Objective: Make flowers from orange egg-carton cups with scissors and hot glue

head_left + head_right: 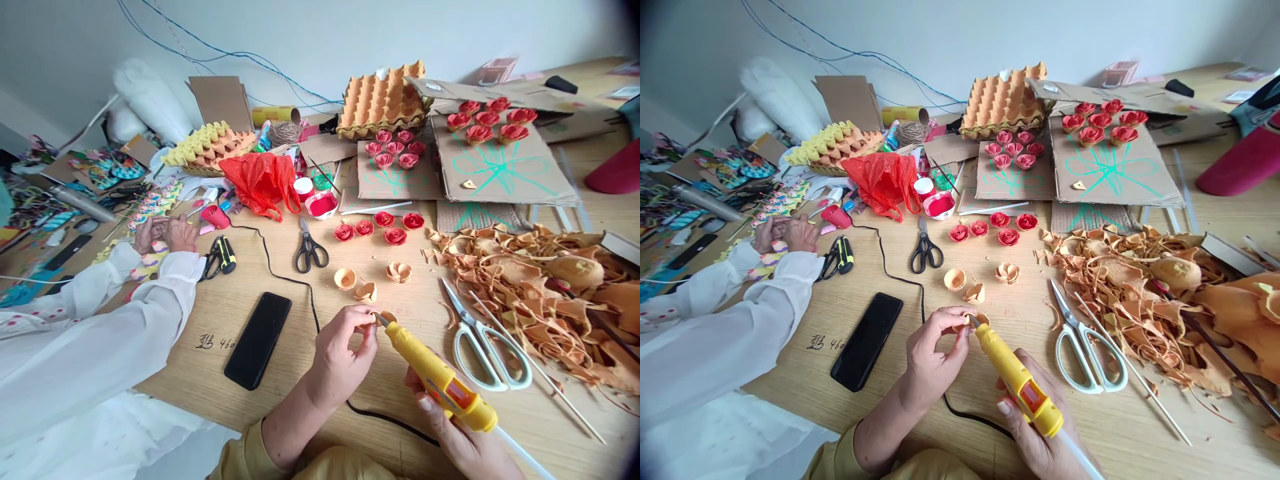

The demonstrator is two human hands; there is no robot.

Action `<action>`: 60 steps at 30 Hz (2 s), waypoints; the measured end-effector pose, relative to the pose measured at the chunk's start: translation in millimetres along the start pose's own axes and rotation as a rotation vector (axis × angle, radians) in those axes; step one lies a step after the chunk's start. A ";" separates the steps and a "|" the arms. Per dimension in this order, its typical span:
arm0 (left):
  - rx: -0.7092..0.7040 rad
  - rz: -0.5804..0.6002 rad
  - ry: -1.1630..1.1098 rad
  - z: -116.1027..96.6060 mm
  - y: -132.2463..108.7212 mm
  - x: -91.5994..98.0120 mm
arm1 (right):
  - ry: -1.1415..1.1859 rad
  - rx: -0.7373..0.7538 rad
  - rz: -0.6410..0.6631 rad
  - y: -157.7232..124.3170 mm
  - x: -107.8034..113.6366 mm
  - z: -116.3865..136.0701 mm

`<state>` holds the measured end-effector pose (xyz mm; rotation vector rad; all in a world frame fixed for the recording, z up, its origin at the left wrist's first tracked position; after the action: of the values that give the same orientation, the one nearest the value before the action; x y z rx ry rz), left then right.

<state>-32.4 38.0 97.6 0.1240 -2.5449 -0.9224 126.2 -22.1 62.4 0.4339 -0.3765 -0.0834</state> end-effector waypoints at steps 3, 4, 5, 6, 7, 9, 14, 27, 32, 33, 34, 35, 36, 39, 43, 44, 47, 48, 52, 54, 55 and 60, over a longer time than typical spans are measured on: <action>0.002 0.000 0.008 2.4 -1.7 -0.1 | -0.044 0.037 0.015 1.8 0.2 3.1; 0.003 -0.001 0.012 3.2 -2.3 0.0 | -0.062 0.052 0.012 1.9 0.5 3.7; 0.004 -0.002 0.018 3.7 -2.7 0.1 | -0.079 0.067 0.003 1.8 1.2 4.2; 0.004 -0.004 0.024 3.9 -2.9 0.2 | -0.091 0.080 -0.005 1.6 1.7 4.7; 0.002 -0.005 0.030 3.6 -2.8 0.3 | -0.099 0.090 -0.008 1.3 1.9 5.0; -0.004 -0.008 0.038 2.3 -2.1 0.5 | -0.098 0.093 -0.005 1.0 1.3 4.8; -0.028 -0.008 0.052 -0.9 -0.4 0.7 | -0.084 0.090 -0.002 0.8 -0.6 3.7; -0.005 0.004 0.023 1.1 -0.8 -0.3 | -0.052 0.033 0.075 -4.4 -7.6 -3.7; -0.027 -0.005 0.049 -1.8 1.0 1.8 | -0.053 0.016 0.076 -8.2 -8.4 -8.6; -0.033 -0.005 0.056 -2.3 1.1 1.8 | -0.049 0.016 0.074 -8.7 -8.1 -9.1; -0.037 -0.003 0.062 -2.6 1.1 1.7 | -0.044 0.016 0.075 -9.2 -8.0 -9.4; -0.041 -0.004 0.066 -2.8 1.0 1.6 | -0.040 0.017 0.074 -9.6 -7.7 -9.6; -0.044 -0.005 0.071 -2.8 0.9 1.5 | -0.036 0.014 0.071 -9.9 -7.4 -9.9; -0.046 0.000 0.070 -2.6 0.3 0.6 | -0.030 0.013 0.065 -10.0 -7.3 -9.9; -0.028 0.003 0.062 -1.9 -0.3 0.4 | -0.036 0.016 0.064 -8.0 -8.2 -8.4; -0.023 0.003 0.062 -2.0 -0.1 0.6 | -0.038 0.017 0.065 -7.5 -8.3 -7.9; -0.011 0.006 0.056 -2.5 0.7 0.5 | -0.044 0.018 0.059 -6.4 -7.3 -6.9; -0.009 0.006 0.053 -2.6 1.0 0.6 | -0.048 0.017 0.057 -6.5 -7.0 -6.9; 0.000 -0.002 0.047 -1.9 0.9 0.9 | -0.057 0.009 0.053 -8.7 -6.9 -9.5; -0.001 -0.005 0.055 -1.7 0.3 1.0 | -0.056 0.008 0.051 -10.5 -7.3 -11.1; -0.003 -0.007 0.060 -1.6 0.0 1.1 | -0.056 0.008 0.054 -11.2 -7.7 -11.6; -0.012 -0.009 0.072 -1.8 -0.6 1.5 | -0.056 0.011 0.067 -10.6 -8.3 -9.7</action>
<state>-33.0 36.1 99.1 0.1626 -2.4744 -0.9201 122.1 -26.5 46.9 0.4303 -0.4461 -0.0282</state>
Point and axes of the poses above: each hand's wrist, its own y-axis towards the middle knuckle, its own x-axis out of the back of the hand, z = x × y, the point moved 8 cm from there along y, towards the middle knuckle, and after that the axes turned 8 degrees about -z, right-handed, at the moved point
